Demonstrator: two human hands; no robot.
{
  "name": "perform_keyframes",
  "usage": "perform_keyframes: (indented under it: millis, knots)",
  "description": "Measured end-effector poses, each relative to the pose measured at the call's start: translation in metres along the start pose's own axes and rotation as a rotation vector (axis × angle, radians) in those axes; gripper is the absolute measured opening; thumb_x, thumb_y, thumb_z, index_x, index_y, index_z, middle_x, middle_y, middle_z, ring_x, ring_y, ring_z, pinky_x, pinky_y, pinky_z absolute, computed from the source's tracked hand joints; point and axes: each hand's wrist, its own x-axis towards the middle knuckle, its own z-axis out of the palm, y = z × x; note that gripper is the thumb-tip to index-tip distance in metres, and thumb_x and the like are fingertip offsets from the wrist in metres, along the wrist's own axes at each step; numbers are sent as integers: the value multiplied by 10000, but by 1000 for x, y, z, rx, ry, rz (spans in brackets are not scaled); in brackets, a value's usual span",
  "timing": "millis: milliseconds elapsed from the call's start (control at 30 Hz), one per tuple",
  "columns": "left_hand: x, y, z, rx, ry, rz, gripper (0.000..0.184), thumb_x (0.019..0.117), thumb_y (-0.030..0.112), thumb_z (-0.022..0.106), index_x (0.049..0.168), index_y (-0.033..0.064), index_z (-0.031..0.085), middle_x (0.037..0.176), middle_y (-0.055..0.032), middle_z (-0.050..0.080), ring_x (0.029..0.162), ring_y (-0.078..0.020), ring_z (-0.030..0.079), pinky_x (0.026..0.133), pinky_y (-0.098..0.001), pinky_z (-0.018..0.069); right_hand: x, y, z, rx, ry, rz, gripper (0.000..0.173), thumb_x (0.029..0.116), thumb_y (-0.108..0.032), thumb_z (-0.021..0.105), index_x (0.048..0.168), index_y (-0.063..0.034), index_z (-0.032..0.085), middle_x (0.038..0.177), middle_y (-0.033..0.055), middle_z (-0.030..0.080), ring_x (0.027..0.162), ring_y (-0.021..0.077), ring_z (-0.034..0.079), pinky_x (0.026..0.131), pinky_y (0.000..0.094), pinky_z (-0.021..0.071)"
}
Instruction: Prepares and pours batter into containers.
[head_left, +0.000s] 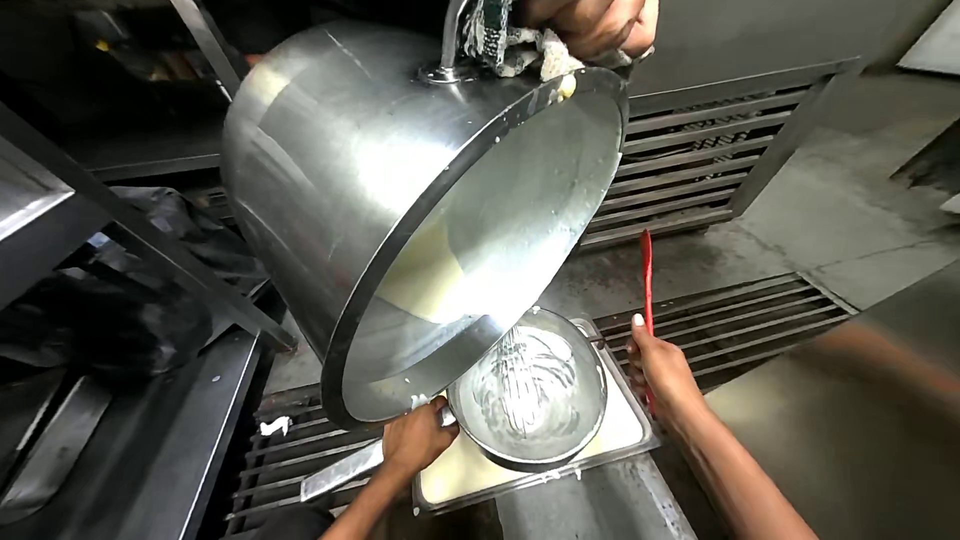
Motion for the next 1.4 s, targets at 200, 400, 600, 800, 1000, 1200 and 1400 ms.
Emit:
perform_keyframes:
  millis: [200, 400, 600, 800, 1000, 1200, 1400]
  knots:
    - [0, -7, -17, 16, -35, -81, 597, 1029, 519, 552, 1389, 47, 620, 1396, -241, 627, 1355, -430, 552, 1091, -678, 393, -89, 11, -28, 161, -137, -145, 284, 1128, -233, 340, 983, -63, 516, 620, -24, 518, 439, 82, 521, 424, 244, 516]
    - [2, -21, -23, -22, 86, -15, 516, 1020, 455, 607, 1331, 48, 674, 1389, -222, 642, 1359, -397, 559, 1128, -652, 377, -113, 44, -68, -496, -56, -621, 333, 1073, -235, 521, 1131, 57, 669, 790, 135, 661, 642, 228, 626, 598, 422, 528]
    - [1, -11, -28, -2, 38, -119, 597, 999, 527, 609, 1285, 8, 684, 1340, -261, 658, 1317, -442, 584, 1072, -669, 417, -103, -43, -58, -1036, 209, -1162, 372, 1020, -169, 541, 1361, -169, 691, 916, 173, 685, 745, 369, 675, 567, 478, 530]
    - [5, -10, -24, -8, 50, -93, 607, 984, 510, 627, 1397, 65, 636, 1372, -239, 649, 1337, -432, 571, 1099, -652, 404, -91, -117, -47, -924, 534, -1541, 452, 992, -106, 467, 1383, -197, 674, 879, 171, 658, 674, 354, 622, 501, 454, 436]
    - [10, -28, -5, -136, 215, 48, 561, 942, 496, 673, 1255, 33, 722, 1300, -245, 688, 1281, -451, 607, 1068, -697, 414, -50, -92, -47, -830, 498, -1309, 418, 1031, -213, 464, 1378, -107, 671, 866, 167, 647, 624, 339, 629, 477, 500, 479]
    - [13, -33, -1, -166, 220, 63, 573, 921, 505, 695, 1225, 21, 730, 1279, -247, 696, 1255, -441, 627, 1063, -670, 433, -33, -50, -35, -878, 267, -1088, 364, 1012, -201, 537, 1325, -185, 720, 845, 127, 682, 673, 330, 676, 549, 542, 528]
    - [4, -22, -6, -67, 146, 25, 578, 938, 519, 664, 1241, 31, 719, 1285, -241, 694, 1249, -433, 632, 1044, -656, 447, -29, -108, -56, -812, 414, -1454, 441, 1018, -214, 426, 1372, -136, 678, 848, 115, 637, 605, 280, 602, 472, 458, 456]
